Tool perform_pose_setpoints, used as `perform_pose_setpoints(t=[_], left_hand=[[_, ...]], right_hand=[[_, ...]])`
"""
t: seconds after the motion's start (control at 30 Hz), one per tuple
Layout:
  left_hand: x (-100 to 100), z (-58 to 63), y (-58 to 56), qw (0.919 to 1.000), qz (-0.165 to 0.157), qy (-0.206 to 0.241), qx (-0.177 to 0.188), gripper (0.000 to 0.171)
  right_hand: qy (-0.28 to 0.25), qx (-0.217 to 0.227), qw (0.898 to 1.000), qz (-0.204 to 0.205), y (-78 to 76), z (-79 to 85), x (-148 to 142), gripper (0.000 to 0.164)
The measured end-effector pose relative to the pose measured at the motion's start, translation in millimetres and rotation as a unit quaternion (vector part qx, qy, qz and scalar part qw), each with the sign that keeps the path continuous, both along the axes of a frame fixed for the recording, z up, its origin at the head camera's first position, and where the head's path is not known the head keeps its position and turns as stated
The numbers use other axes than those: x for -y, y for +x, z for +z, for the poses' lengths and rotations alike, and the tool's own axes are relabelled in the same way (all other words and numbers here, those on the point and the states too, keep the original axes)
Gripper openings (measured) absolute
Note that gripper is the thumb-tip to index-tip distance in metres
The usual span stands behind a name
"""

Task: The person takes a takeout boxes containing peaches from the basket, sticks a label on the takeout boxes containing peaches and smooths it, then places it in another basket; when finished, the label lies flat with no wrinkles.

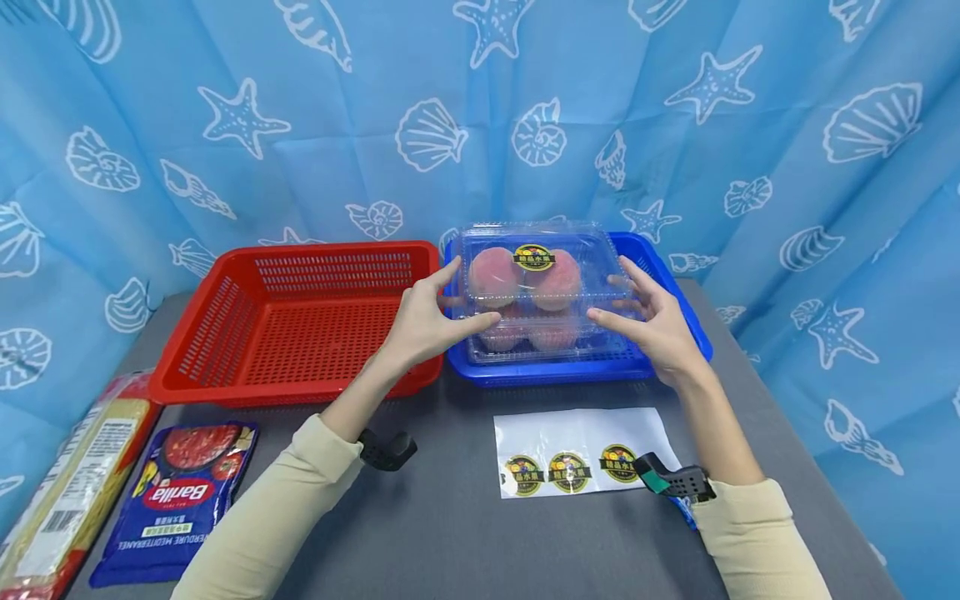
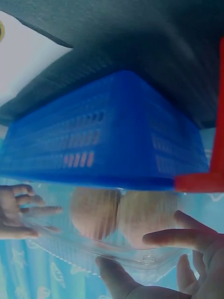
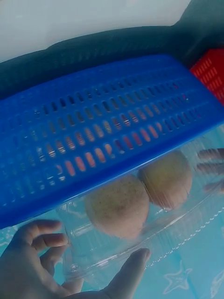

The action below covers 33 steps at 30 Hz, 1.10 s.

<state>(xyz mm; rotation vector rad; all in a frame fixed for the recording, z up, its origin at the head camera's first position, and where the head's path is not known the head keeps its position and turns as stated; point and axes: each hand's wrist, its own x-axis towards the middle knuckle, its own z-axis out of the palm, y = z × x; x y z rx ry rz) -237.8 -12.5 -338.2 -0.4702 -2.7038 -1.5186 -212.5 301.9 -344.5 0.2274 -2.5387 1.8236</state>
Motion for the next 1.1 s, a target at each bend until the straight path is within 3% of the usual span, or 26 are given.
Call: perform_pose_setpoints(t=[0.37, 0.6, 0.7, 0.8, 0.93, 1.1], left_hand=[[-16, -5.8, 8.0, 0.9987, 0.031, 0.029, -0.026, 0.099], [-24, -8.9, 9.1, 0.9968, 0.038, 0.055, -0.044, 0.096], [-25, -9.3, 7.5, 0.9968, 0.037, 0.056, -0.042, 0.096], [-21, -10.9, 3.9, 0.9972, 0.034, 0.053, -0.039, 0.096], [-12, -17.1, -0.1, 0.9976, 0.028, 0.051, -0.038, 0.094], [-2, -23.9, 3.9, 0.9983, -0.006, 0.048, -0.034, 0.089]], right_hand=[[-0.028, 0.029, 0.999, 0.020, -2.8, -3.4, -9, 0.089], [-0.107, -0.015, 0.994, 0.022, -1.3, -15.6, -13, 0.083], [-0.118, -0.028, 0.992, 0.020, -1.3, -17.0, -13, 0.082], [-0.097, -0.035, 0.995, 0.016, -2.4, -16.8, -10, 0.082], [-0.010, -0.037, 0.999, -0.003, -3.3, -15.9, -2, 0.082], [0.073, -0.026, 0.997, -0.022, -0.5, -16.1, 0, 0.083]])
